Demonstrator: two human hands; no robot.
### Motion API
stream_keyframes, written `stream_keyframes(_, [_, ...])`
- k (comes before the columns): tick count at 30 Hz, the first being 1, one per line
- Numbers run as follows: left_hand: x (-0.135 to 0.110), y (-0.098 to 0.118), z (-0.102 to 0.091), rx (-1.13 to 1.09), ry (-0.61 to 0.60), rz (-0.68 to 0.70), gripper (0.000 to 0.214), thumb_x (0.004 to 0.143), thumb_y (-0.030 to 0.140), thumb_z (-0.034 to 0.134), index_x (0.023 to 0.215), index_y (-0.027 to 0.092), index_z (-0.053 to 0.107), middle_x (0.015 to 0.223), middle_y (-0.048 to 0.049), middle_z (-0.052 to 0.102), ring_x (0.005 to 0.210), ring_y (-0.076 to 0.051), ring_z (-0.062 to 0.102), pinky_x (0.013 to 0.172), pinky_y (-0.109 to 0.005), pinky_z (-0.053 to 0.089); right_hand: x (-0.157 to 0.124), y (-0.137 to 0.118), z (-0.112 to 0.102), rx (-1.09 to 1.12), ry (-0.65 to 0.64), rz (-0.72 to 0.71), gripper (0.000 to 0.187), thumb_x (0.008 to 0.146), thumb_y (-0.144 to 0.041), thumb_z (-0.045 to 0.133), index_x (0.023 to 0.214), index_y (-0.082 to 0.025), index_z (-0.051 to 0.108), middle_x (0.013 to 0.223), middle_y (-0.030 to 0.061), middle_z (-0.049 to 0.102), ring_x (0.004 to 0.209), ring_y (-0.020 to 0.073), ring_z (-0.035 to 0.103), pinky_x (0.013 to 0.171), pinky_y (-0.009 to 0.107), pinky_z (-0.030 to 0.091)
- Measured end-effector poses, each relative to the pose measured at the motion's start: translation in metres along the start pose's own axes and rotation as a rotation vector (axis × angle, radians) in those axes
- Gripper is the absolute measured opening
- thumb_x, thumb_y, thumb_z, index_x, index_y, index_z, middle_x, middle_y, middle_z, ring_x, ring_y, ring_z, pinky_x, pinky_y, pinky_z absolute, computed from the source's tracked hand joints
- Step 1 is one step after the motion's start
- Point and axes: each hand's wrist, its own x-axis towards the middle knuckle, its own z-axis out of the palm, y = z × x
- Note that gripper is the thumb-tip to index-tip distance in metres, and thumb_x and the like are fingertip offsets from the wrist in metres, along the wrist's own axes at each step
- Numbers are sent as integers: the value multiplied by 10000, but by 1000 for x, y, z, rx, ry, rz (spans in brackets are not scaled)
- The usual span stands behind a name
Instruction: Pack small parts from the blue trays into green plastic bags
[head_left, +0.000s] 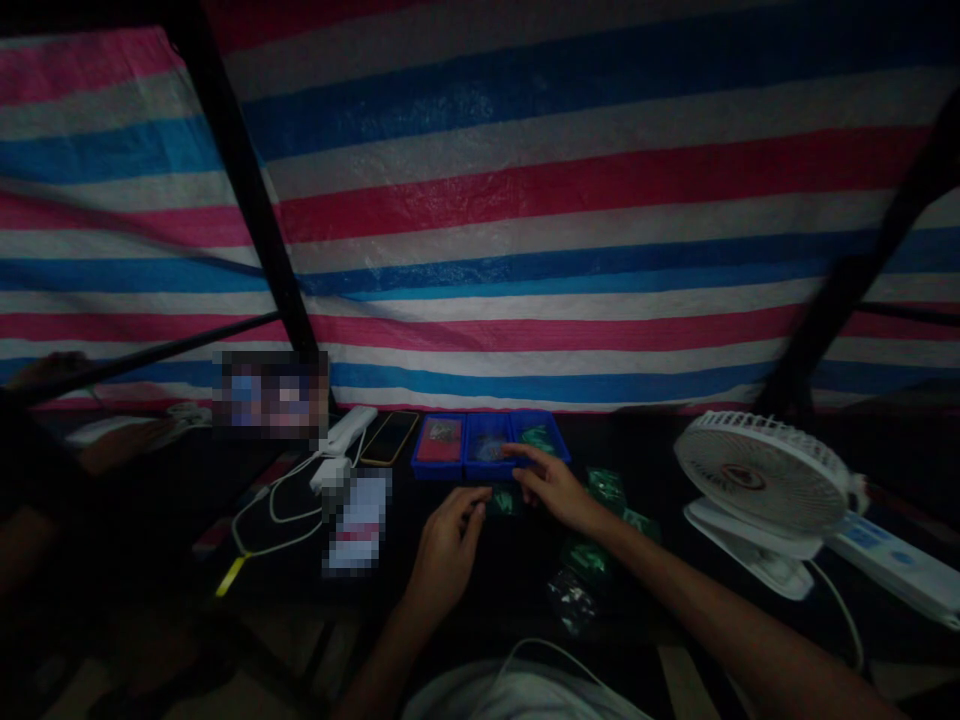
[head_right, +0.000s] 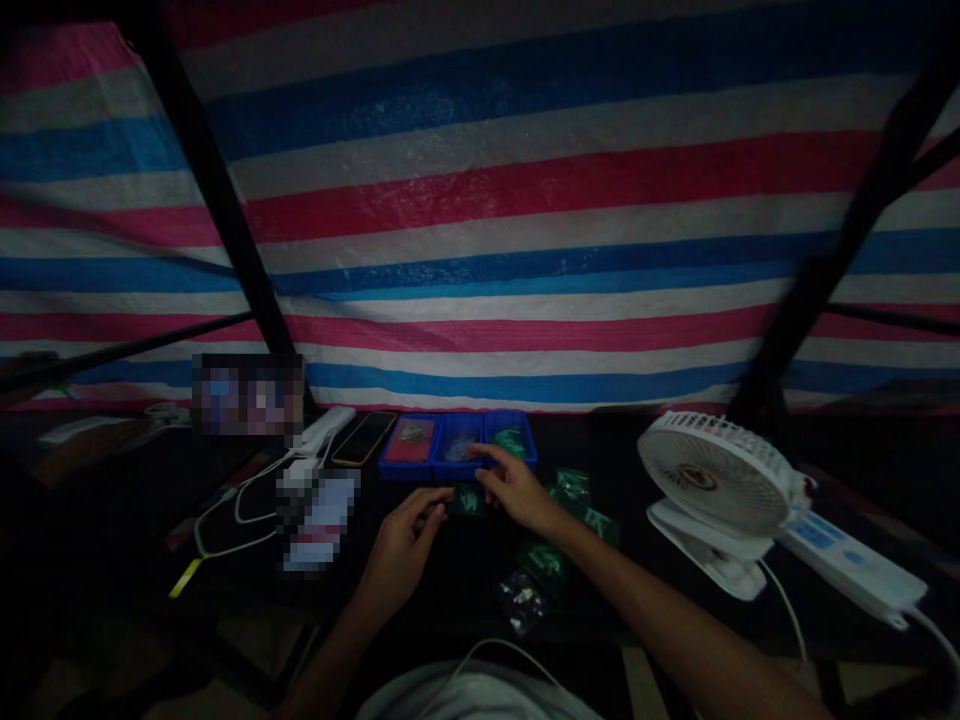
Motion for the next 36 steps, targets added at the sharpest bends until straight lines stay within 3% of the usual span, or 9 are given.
stream_keyframes(13, [-1, 12, -2, 30, -56, 52, 263, 1053, 295, 525, 1146, 248, 767, 1162, -68, 750, 1080, -220, 712, 932, -335, 554, 0, 5, 0, -13, -23, 58, 660, 956, -441, 633, 1545, -207, 449, 630, -51, 592, 507, 132, 548, 469, 219, 429])
stream_keyframes(19, [-1, 11, -3, 75, -65, 69, 275, 1067, 289, 501, 1161, 242, 755, 1175, -71, 749, 1105, -222, 695, 1004, -379, 535, 0, 2, 0, -33, 25, -25, 537, 947, -449, 651, 1426, -232, 539, 920, 11, 623, 586, 109, 577, 459, 210, 442])
stream_keyframes(27, [-6, 4, 3, 369, -165, 76, 307, 1024, 328, 604, 1311, 292, 708, 1461, -59, 658, 1324, -303, 564, 1118, -562, 439, 1, 3, -1, -37, 29, -26, 409, 955, -462, 640, 1274, -206, 607, 704, -46, 531, 573, 135, 556, 490, 228, 437])
stream_keyframes(33, [-7, 10, 2, 398, -176, 72, 144, 976, 301, 693, 1113, 277, 728, 1428, -52, 682, 1301, -318, 573, 1080, -556, 440, 0, 0, -1, -45, 19, -11, 382, 953, -470, 638, 1244, -222, 613, 677, -53, 541, 535, 132, 535, 487, 229, 403])
stream_keyframes(36, [-8, 9, 1, 402, -222, 102, 209, 983, 280, 681, 1191, 292, 695, 1496, -41, 631, 1332, -312, 549, 1095, -545, 427, 0, -2, -1, -53, 10, -22, 356, 954, -481, 640, 1192, -216, 637, 683, -48, 547, 543, 130, 540, 497, 229, 401])
